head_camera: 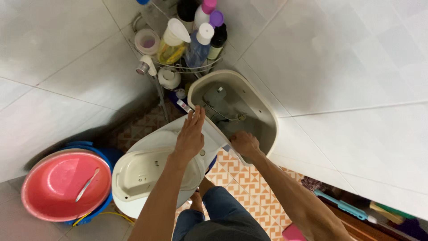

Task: The person scrubs the inside of a toilet tank with a blue sponge, replaces the tank lid, and rinses their hands under a faucet.

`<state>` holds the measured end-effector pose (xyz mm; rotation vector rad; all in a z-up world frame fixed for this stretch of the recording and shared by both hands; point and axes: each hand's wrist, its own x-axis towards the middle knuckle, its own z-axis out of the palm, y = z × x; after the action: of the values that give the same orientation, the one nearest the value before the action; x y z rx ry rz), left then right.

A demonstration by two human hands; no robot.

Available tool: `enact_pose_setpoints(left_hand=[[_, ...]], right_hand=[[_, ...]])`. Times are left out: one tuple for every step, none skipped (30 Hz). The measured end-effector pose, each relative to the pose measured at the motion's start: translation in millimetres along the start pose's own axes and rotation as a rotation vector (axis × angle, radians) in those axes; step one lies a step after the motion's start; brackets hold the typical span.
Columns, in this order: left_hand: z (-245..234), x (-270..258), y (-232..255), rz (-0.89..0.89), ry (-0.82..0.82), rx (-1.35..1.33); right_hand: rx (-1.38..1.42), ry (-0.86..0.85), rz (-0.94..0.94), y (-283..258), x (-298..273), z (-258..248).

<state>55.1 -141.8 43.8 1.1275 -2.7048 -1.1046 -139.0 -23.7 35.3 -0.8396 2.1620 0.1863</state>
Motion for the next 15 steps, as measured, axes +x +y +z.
enact_pose_setpoints(left_hand=[[-1,-2,2,-0.005,0.044,-0.03],[-4,-4,3,-0.01,0.089,-0.06],[-7,-4,5,-0.024,0.162,-0.115],[-9,-3,5,-0.037,0.234,-0.169],[-11,-3,4,-0.052,0.305,-0.225],[-13,1,1,-0.08,0.295,-0.207],[-14,8,-3,-0.11,0.284,-0.189],[-15,14,-9,-0.14,0.273,-0.171],[-14,21,-14,-0.149,0.241,-0.16],[-13,27,-19,-0.158,0.209,-0.15],[-11,32,-21,-0.158,0.176,-0.142],[-9,35,-21,-0.165,0.165,-0.135],[-8,37,-22,-0.17,0.157,-0.126],[-9,39,-22,-0.175,0.149,-0.116],[-10,38,-22,-0.178,0.148,-0.132]], right_hand=[[0.0,-0.012,-0.04,-12,11,-3],[0.0,-0.023,-0.081,-22,22,-6],[-0.075,0.088,-0.188,-33,32,-6],[-0.149,0.201,-0.295,-43,43,-7],[-0.138,0.171,-0.296,-54,54,-9],[-0.128,0.14,-0.296,-70,69,-11],[-0.119,0.108,-0.297,-80,79,-13],[-0.105,0.095,-0.295,-85,84,-14],[-0.094,0.081,-0.289,-85,87,-15],[-0.084,0.068,-0.282,-84,88,-16],[0.01,0.099,-0.356,-74,82,-18],[0.105,0.132,-0.43,-56,68,-19],[0.201,0.167,-0.506,-43,54,-22],[0.287,0.008,-0.333,-26,37,-29],[0.364,-0.155,-0.168,-10,19,-37]])
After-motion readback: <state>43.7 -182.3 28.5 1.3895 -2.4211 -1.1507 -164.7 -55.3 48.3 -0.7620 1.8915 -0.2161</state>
